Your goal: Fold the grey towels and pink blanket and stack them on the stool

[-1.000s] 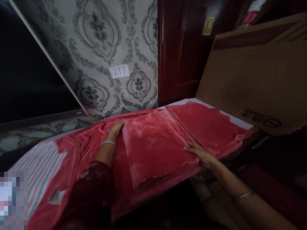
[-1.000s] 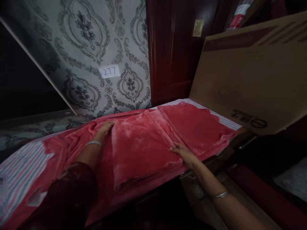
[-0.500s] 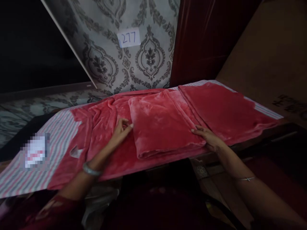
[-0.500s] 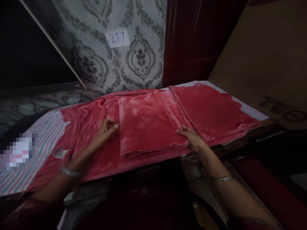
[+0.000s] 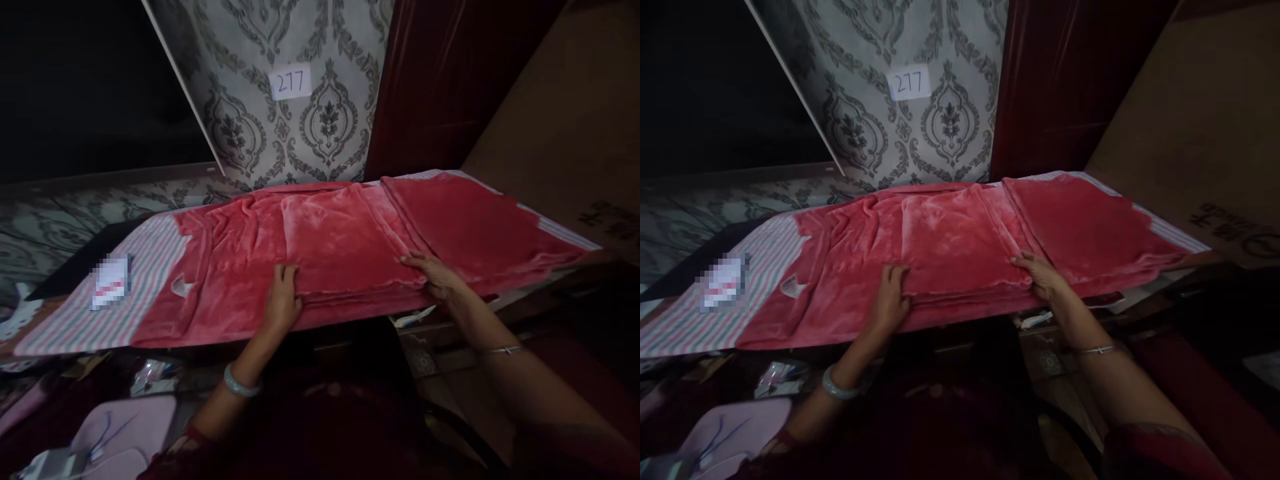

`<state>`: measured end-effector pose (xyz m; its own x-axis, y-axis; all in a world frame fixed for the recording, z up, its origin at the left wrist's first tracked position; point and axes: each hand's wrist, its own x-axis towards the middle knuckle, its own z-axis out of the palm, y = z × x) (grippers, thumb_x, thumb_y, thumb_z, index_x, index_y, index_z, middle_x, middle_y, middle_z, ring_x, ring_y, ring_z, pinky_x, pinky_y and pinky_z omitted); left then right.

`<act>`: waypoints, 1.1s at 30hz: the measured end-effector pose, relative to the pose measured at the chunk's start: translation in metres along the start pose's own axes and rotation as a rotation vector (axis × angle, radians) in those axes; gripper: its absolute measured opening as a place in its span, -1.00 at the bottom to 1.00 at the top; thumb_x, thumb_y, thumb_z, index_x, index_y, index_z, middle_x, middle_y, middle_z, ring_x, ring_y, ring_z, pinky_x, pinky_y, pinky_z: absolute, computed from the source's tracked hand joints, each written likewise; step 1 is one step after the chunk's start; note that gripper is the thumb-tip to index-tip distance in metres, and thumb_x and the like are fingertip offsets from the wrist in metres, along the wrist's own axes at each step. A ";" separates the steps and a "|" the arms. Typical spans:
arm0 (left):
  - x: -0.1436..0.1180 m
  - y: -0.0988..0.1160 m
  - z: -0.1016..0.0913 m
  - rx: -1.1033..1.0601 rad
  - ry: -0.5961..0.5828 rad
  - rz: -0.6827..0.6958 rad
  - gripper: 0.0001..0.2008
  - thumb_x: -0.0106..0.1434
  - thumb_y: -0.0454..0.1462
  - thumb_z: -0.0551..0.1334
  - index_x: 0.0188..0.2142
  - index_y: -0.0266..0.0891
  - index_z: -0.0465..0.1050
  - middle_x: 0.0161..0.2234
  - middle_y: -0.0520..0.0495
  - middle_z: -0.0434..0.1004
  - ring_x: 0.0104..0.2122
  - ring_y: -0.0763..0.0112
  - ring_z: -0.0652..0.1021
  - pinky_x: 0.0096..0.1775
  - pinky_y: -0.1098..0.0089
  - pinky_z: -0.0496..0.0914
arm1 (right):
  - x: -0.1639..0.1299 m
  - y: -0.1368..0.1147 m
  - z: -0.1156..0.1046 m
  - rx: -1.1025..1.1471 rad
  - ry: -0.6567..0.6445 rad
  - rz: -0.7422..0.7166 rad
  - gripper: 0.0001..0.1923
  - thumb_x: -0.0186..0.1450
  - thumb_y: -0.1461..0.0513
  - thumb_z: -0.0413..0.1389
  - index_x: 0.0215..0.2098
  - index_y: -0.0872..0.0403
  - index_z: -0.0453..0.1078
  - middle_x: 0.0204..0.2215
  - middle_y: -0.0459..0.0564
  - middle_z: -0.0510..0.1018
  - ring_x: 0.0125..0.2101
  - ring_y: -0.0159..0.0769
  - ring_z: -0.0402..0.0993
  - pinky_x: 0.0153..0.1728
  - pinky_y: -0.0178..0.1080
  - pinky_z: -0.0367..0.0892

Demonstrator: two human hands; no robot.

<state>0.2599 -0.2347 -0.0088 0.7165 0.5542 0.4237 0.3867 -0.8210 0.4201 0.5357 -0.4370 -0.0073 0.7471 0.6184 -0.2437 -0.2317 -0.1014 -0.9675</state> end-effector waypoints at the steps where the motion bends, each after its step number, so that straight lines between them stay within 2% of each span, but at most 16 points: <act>1: 0.000 -0.001 -0.005 0.001 -0.006 -0.006 -0.37 -0.01 -0.56 0.15 0.09 -0.23 0.34 0.03 -0.21 0.31 0.04 0.12 0.48 0.01 0.17 0.49 | -0.002 -0.001 0.003 -0.012 0.001 0.002 -0.76 0.09 0.31 0.29 -0.25 0.05 0.45 -0.37 -0.02 0.66 -0.31 -0.22 0.64 -0.33 -0.30 0.56; 4: -0.003 -0.003 -0.014 0.024 -0.041 -0.014 -0.40 0.03 -0.55 0.14 0.08 -0.20 0.38 0.05 -0.19 0.32 0.02 0.13 0.50 -0.02 0.18 0.51 | -0.006 0.000 0.012 -0.042 0.034 0.026 -0.77 0.07 0.29 0.27 -0.27 0.04 0.47 -0.32 0.01 0.67 -0.23 -0.20 0.64 -0.30 -0.33 0.54; 7: -0.011 -0.010 -0.010 0.023 -0.085 -0.025 -0.42 0.04 -0.54 0.13 0.07 -0.18 0.40 0.00 -0.17 0.35 -0.04 0.16 0.53 -0.05 0.18 0.54 | -0.004 0.006 0.014 -0.063 0.050 0.012 -0.73 0.03 0.26 0.28 -0.26 0.04 0.48 -0.25 0.03 0.68 -0.17 -0.18 0.62 -0.27 -0.33 0.52; 10: -0.018 -0.019 0.001 -0.004 -0.022 -0.011 -0.40 0.02 -0.54 0.14 0.07 -0.18 0.41 0.03 -0.17 0.34 0.00 0.15 0.52 0.00 0.16 0.53 | 0.005 0.016 0.008 -0.097 0.021 -0.076 -0.62 0.01 0.22 0.27 -0.16 0.05 0.50 -0.19 0.02 0.67 -0.14 -0.17 0.60 -0.22 -0.30 0.51; 12: -0.021 -0.026 0.006 -0.014 0.032 0.005 -0.37 0.01 -0.53 0.14 0.10 -0.17 0.40 0.09 -0.19 0.30 0.05 0.14 0.52 0.01 0.16 0.53 | 0.014 0.019 0.000 -0.160 -0.001 -0.164 -0.47 0.03 0.20 0.26 0.00 0.05 0.47 -0.20 0.00 0.66 -0.16 -0.17 0.60 -0.20 -0.24 0.51; 15: -0.025 -0.032 0.009 -0.023 0.094 0.029 -0.36 0.01 -0.50 0.16 0.13 -0.20 0.36 0.13 -0.23 0.29 0.06 0.10 0.52 -0.01 0.12 0.55 | 0.032 0.005 -0.008 -0.446 0.042 -0.294 -0.31 0.09 0.18 0.25 0.21 0.05 0.37 -0.27 0.00 0.66 -0.23 -0.12 0.60 -0.15 -0.12 0.50; 17: -0.027 -0.035 0.011 -0.027 0.135 0.049 -0.38 0.02 -0.46 0.17 0.13 -0.24 0.34 0.10 -0.26 0.32 0.05 0.07 0.52 -0.02 0.07 0.55 | 0.047 -0.015 -0.003 -0.694 0.120 -0.406 -0.37 0.13 0.18 0.24 0.19 0.05 0.41 -0.18 0.08 0.66 -0.15 -0.05 0.59 -0.03 -0.03 0.45; 19: -0.031 -0.037 0.016 -0.023 0.174 0.059 -0.40 0.04 -0.42 0.18 0.13 -0.26 0.33 0.06 -0.28 0.34 0.01 0.05 0.54 -0.05 0.04 0.55 | 0.067 -0.039 0.018 -0.856 0.130 -0.532 -0.51 0.18 0.22 0.22 0.10 0.02 0.49 -0.01 0.13 0.61 -0.01 -0.01 0.54 0.09 -0.02 0.38; 20: -0.033 -0.039 0.018 -0.016 0.193 0.057 -0.41 0.04 -0.40 0.18 0.13 -0.25 0.32 0.05 -0.28 0.35 -0.01 0.05 0.55 -0.06 0.04 0.56 | 0.079 -0.051 0.034 -0.895 0.086 -0.577 -0.56 0.19 0.24 0.20 0.06 0.02 0.52 0.05 0.14 0.58 0.04 -0.02 0.52 0.12 -0.04 0.37; 24: -0.045 -0.045 0.029 0.059 0.240 0.045 -0.36 0.01 -0.41 0.17 0.14 -0.20 0.33 0.05 -0.26 0.39 -0.01 0.06 0.55 -0.07 0.06 0.56 | 0.130 -0.086 0.123 -0.914 -0.178 -0.626 -0.57 0.25 0.33 0.13 0.08 0.10 0.51 0.10 0.17 0.56 0.10 -0.05 0.49 0.16 -0.05 0.34; 28: -0.051 -0.046 0.033 0.154 0.235 0.124 -0.27 -0.05 -0.46 0.18 0.18 -0.13 0.36 0.03 -0.23 0.45 -0.05 0.08 0.55 -0.12 0.15 0.54 | 0.180 -0.102 0.205 -0.914 -0.274 -0.665 -0.58 0.27 0.34 0.14 0.10 0.12 0.50 0.17 0.18 0.50 0.18 -0.07 0.41 0.23 -0.10 0.24; 30: -0.049 -0.045 0.033 0.184 0.240 0.173 -0.30 -0.06 -0.48 0.20 0.12 -0.09 0.43 -0.04 -0.21 0.49 -0.13 0.12 0.55 -0.18 0.20 0.53 | 0.202 -0.105 0.233 -0.923 -0.313 -0.657 -0.64 0.28 0.31 0.17 0.04 0.11 0.53 0.11 0.16 0.55 0.15 -0.06 0.43 0.19 -0.12 0.27; 33: -0.045 -0.041 0.033 0.244 0.222 0.220 -0.44 -0.01 -0.48 0.24 -0.02 0.00 0.53 -0.13 -0.14 0.55 -0.19 0.18 0.55 -0.21 0.27 0.50 | 0.227 -0.108 0.260 -0.944 -0.378 -0.605 -0.83 0.27 0.26 0.20 -0.19 0.10 0.58 -0.15 0.09 0.66 -0.07 -0.10 0.54 0.01 -0.18 0.38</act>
<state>0.2311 -0.2307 -0.0712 0.6653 0.3554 0.6566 0.3833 -0.9173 0.1081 0.5684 -0.0830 0.0591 0.3088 0.9386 0.1535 0.7667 -0.1502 -0.6242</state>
